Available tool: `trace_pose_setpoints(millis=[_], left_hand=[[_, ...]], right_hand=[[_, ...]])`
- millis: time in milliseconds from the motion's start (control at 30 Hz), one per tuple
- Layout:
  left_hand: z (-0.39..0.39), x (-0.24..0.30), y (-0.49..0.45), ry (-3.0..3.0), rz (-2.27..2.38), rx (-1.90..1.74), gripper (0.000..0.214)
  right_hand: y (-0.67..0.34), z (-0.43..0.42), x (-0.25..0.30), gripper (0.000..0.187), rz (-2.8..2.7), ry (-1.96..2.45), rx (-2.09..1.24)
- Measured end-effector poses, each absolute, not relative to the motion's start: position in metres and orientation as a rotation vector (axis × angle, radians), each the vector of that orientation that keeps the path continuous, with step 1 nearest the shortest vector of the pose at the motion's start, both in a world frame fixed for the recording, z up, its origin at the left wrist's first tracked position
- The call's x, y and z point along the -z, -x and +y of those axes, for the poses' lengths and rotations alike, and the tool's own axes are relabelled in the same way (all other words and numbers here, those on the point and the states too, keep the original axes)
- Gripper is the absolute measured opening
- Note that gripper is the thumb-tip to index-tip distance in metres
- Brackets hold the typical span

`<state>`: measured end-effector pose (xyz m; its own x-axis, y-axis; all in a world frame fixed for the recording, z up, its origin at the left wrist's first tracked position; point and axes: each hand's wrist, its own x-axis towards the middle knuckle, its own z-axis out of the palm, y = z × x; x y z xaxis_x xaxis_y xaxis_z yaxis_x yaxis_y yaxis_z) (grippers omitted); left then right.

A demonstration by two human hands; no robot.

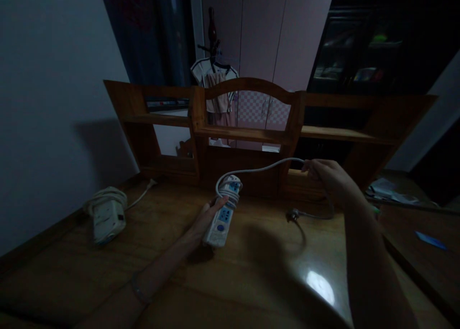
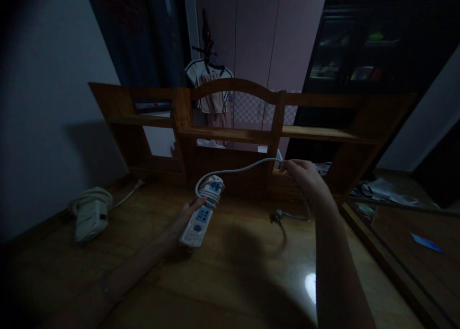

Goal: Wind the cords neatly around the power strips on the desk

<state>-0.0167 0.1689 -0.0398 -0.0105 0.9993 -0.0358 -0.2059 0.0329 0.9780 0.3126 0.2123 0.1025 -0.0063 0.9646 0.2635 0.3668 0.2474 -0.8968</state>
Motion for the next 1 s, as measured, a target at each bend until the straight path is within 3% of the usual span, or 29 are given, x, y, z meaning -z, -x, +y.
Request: trace_pose_setpoints(millis=[133, 200, 367, 500, 733, 1000], left_hand=[[0.167, 0.041, 0.014, -1.036, 1.070, -1.286, 0.040], [0.166, 0.038, 0.013, -1.078, 1.065, -1.299, 0.040], [0.161, 0.031, 0.007, -1.247, 1.037, -1.361, 0.050], [0.161, 0.036, 0.001, -1.444, 1.191, -1.397, 0.063], [0.176, 0.047, 0.011, -1.327, 1.159, -1.387, 0.049], [0.179, 0.057, 0.022, -0.975, 1.068, -1.226, 0.050]], right_hand=[[-0.309, 0.219, -0.088, 0.027, -1.927, 1.689, -0.281], [-0.296, 0.218, -0.084, 0.031, -2.024, 1.678, -0.062], [-0.228, 0.196, -0.083, 0.056, -2.214, 1.110, 0.203], [-0.172, 0.171, -0.074, 0.053, -2.410, 0.814, 0.391], [-0.151, 0.161, -0.059, 0.015, -2.572, 0.816, 0.365], [-0.173, 0.195, -0.049, 0.016, -2.440, 0.903, -0.332]])
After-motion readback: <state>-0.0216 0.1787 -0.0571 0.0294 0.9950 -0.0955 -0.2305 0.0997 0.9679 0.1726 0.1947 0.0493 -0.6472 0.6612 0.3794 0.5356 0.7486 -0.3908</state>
